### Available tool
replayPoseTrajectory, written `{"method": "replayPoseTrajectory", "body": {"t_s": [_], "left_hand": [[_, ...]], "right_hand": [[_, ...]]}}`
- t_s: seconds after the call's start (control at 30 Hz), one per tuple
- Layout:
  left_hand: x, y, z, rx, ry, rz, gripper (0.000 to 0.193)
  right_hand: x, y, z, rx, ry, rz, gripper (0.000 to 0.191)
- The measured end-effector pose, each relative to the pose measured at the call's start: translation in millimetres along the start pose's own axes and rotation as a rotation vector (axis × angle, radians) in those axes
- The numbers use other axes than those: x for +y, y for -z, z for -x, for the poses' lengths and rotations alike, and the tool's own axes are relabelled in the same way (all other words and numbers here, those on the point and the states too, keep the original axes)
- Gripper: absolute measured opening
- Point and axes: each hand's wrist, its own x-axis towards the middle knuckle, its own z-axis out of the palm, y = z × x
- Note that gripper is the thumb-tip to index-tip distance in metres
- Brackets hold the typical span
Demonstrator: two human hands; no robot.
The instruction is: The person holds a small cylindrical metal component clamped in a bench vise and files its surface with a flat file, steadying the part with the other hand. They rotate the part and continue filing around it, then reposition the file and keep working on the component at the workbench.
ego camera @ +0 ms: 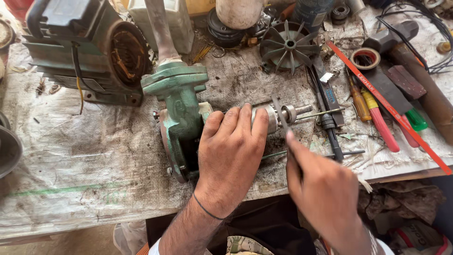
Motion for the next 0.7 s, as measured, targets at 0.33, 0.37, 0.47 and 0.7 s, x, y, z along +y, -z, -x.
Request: {"method": "replayPoseTrajectory", "body": {"t_s": [0.33,0.37,0.47,0.7], "left_hand": [[-3,2,1,0.004,-0.006,-0.020,0.039],[-3,2,1,-0.002,-0.007,-0.018,0.041],[-4,2,1,-0.015,-0.024,-0.029,0.045],[-4,3,0,-0.028,-0.017,-0.069,0.046]], "right_hand": [[-15,5,-7,0.016,0.017,0.015,0.043],[-14,3,-7,0.024,0.005,0.004,0.039],[-4,-4,-5,0.078,0.038,-0.029,0.036],[-2,-8,3,0.081,0.071,-0.036,0.039]]}}
